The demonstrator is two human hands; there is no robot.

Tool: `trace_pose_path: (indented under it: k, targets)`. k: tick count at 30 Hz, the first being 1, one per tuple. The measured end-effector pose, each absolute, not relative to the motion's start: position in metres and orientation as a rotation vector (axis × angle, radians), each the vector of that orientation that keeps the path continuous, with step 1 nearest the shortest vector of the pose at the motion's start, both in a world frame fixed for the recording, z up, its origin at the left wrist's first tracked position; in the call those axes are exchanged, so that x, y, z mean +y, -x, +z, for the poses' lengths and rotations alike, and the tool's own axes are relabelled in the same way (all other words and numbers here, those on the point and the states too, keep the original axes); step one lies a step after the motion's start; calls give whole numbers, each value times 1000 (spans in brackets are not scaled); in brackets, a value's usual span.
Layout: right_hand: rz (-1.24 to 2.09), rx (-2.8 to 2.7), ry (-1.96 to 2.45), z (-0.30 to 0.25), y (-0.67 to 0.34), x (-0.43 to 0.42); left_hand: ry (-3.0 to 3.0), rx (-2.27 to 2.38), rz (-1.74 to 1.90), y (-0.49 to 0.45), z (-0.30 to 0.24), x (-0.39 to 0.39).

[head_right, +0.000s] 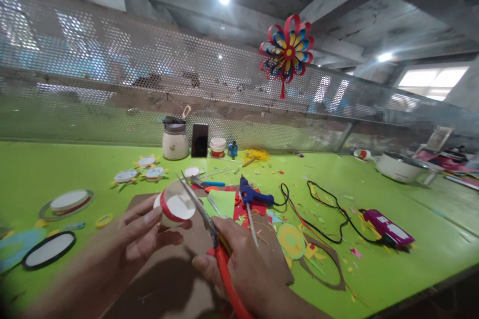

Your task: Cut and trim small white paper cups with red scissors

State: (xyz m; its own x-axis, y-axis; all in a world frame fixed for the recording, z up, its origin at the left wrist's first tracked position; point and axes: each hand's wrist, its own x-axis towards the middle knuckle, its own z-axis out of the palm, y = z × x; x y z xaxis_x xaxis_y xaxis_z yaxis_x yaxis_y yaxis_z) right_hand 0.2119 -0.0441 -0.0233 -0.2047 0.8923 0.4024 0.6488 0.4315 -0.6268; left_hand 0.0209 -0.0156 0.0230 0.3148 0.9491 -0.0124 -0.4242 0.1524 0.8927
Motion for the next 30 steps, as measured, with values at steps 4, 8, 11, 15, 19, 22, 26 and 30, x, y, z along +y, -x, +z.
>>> trace_pose_path:
  k: [4,8,11,15,19,22,26,30]
  targets:
    - [419,-1947,1245,-25,-213,-44,-957,697,1135,-18,21,-14]
    - [422,-1960,1223,-27,-215,-43,-986,718,1092,-13,19,-11]
    - [423,-1952,1235,-27,-215,-44,-982,709,1100,-12,17,-9]
    - [448,-1948,1217,-28,-215,-44,-994,647,1080,-11,15,-6]
    - [409,-1952,1193,-30,-216,-43,-1039,596,1073,-9,14,-2]
    - [392,-1983,1172,-32,-216,-43,-1028,607,1079,-7,15,-1]
    - [391,-1987,1209,-31,-215,-43,-951,636,1055,-5,16,-1]
    - [392,-1965,1225,-28,-213,-44,-932,648,1027,-7,15,-4]
